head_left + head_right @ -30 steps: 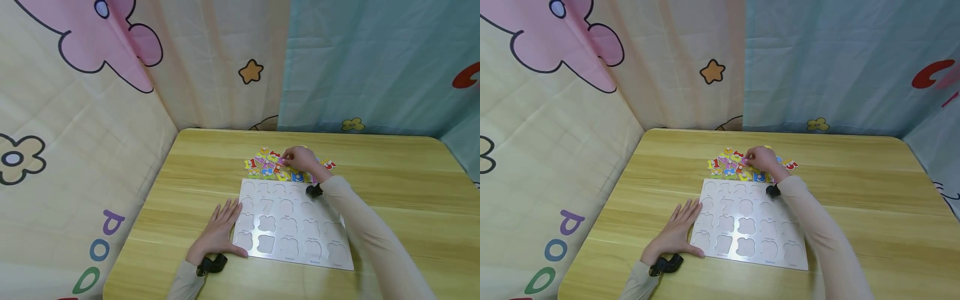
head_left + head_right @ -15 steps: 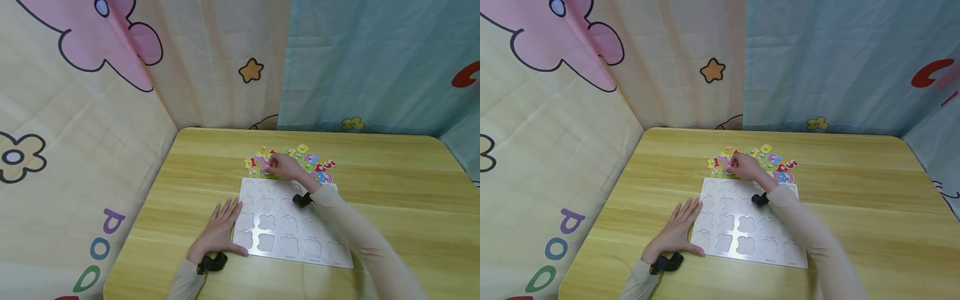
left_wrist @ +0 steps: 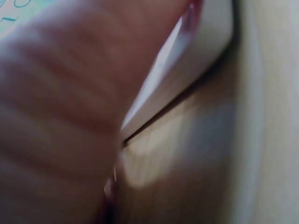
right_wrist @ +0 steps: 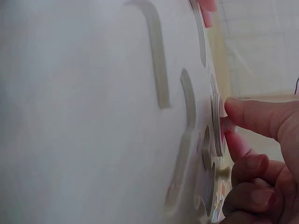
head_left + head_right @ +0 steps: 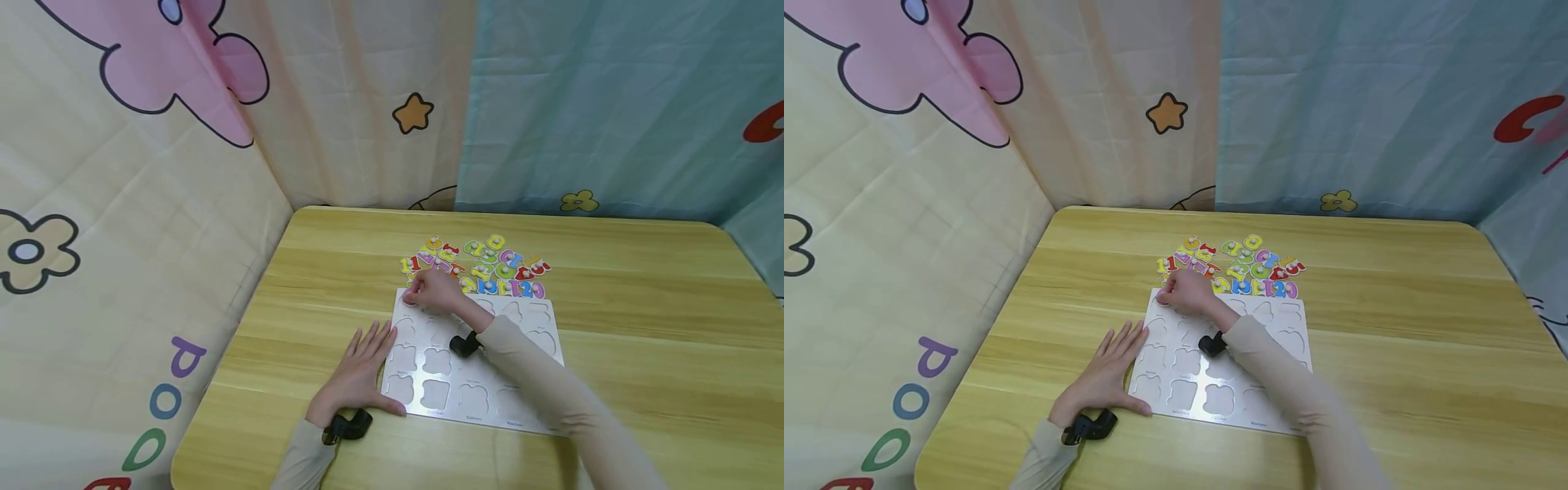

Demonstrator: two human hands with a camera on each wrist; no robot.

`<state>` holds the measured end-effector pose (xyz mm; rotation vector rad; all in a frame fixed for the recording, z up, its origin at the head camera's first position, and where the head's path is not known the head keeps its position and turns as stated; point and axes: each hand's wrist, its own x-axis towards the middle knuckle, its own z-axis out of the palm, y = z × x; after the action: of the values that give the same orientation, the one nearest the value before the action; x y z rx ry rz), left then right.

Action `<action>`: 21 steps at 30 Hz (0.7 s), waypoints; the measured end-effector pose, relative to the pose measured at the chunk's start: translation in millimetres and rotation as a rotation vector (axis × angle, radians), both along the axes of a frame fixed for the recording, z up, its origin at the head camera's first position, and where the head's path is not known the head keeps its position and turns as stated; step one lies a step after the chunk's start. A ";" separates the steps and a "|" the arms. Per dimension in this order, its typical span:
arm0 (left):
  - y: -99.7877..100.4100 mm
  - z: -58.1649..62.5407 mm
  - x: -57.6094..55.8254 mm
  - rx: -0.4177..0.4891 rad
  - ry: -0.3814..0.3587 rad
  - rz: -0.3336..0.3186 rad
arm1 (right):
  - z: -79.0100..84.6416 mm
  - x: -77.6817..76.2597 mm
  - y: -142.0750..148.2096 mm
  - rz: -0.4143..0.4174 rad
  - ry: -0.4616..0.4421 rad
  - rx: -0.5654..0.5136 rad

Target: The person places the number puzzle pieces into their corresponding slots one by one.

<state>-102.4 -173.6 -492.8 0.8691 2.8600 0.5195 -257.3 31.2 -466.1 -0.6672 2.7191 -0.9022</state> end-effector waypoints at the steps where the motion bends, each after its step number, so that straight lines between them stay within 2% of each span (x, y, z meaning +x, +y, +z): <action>1: 0.2 0.1 -0.2 -0.002 0.003 -0.002 | -1.1 0.8 -1.0 -0.006 0.007 0.005; 14: 1.6 1.9 -1.5 -0.025 0.010 -0.003 | 0.4 11.1 -7.8 -0.041 0.007 0.061; 21: 1.7 3.6 -0.9 -0.037 -0.010 0.010 | 2.0 14.2 -10.4 -0.042 0.014 0.078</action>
<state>-103.3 -171.9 -489.2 0.8447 2.8565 0.4684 -243.0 20.9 -464.1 -0.6060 2.7737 -0.7983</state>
